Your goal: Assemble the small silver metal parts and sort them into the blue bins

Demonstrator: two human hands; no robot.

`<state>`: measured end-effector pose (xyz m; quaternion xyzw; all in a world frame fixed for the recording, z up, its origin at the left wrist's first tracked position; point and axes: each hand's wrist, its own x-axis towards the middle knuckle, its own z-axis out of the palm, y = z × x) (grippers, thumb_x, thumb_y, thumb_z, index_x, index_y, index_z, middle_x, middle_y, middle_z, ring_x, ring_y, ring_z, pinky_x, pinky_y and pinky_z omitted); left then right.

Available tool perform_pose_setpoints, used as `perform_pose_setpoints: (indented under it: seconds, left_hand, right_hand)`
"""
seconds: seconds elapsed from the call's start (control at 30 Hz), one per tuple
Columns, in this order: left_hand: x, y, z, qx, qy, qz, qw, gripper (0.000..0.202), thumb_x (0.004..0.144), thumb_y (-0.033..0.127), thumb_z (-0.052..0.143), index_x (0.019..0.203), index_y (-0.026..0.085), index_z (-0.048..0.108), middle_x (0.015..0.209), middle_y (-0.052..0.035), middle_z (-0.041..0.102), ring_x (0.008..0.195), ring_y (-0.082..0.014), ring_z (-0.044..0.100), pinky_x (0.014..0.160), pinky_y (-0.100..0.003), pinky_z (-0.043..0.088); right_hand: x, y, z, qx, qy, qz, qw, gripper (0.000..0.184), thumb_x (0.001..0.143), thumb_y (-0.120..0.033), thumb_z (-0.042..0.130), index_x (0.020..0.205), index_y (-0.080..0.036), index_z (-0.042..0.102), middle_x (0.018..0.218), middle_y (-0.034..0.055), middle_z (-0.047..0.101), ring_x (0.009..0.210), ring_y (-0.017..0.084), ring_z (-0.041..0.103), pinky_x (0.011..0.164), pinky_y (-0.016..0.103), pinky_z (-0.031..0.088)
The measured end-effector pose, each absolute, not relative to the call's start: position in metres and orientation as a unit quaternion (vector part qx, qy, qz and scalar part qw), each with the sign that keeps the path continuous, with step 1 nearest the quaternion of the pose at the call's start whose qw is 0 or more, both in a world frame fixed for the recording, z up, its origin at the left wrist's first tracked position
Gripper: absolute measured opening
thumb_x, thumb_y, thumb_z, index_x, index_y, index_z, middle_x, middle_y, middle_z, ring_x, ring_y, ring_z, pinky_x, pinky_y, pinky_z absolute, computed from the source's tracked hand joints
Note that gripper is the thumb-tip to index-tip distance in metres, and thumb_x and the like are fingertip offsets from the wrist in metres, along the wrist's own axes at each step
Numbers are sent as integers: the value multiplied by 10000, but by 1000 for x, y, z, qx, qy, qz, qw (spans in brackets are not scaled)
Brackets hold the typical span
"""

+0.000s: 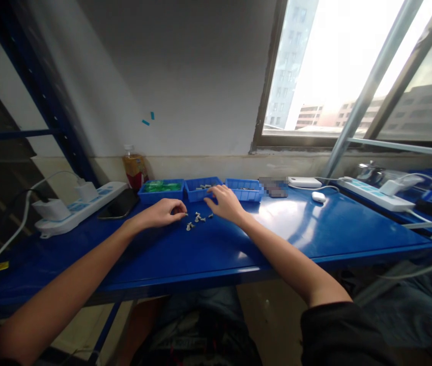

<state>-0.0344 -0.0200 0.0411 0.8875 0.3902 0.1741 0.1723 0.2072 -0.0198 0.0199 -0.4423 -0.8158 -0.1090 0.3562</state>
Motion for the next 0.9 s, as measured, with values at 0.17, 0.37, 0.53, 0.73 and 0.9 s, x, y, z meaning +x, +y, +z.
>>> perform_pose_setpoints:
  seconds: [0.17, 0.37, 0.53, 0.73, 0.9]
  left_hand:
    - [-30, -22, 43, 859, 375, 256, 236, 332, 814, 416, 503, 894, 125, 641, 836, -67, 674, 757, -178, 595, 685, -260, 442]
    - [-24, -26, 44, 867, 363, 240, 244, 381, 853, 446, 439, 931, 130, 637, 823, -55, 662, 748, -174, 580, 671, -255, 430]
    - [-34, -26, 49, 900, 344, 146, 223, 303, 829, 343, 472, 1023, 168, 624, 825, -36, 649, 715, -153, 569, 659, -236, 418]
    - [-33, -30, 47, 930, 311, 75, 183, 243, 765, 322, 587, 961, 198, 661, 852, -32, 616, 754, -151, 557, 660, -217, 404]
    - [-26, -30, 40, 925, 323, 103, 171, 161, 773, 271, 554, 866, 169, 635, 790, -29, 615, 695, -145, 547, 627, -220, 400]
  right_hand:
    - [177, -42, 16, -338, -877, -137, 312, 220, 881, -329, 526, 1033, -177, 573, 906, 72, 631, 845, 205, 534, 754, 321, 379]
    - [178, -48, 22, -327, -878, -165, 309, 219, 931, -317, 428, 923, -183, 600, 822, 69, 608, 778, 190, 509, 722, 310, 368]
    - [202, -25, 33, -429, -813, -180, 349, 304, 935, -339, 390, 756, -192, 586, 781, 70, 582, 784, 196, 508, 747, 318, 375]
    - [264, 11, 34, -628, -658, -209, 360, 272, 869, -376, 492, 955, -150, 617, 944, 151, 619, 919, 294, 507, 780, 398, 390]
    - [250, 2, 25, -585, -713, -158, 353, 236, 862, -375, 517, 915, -174, 629, 893, 107, 626, 891, 262, 520, 796, 379, 399]
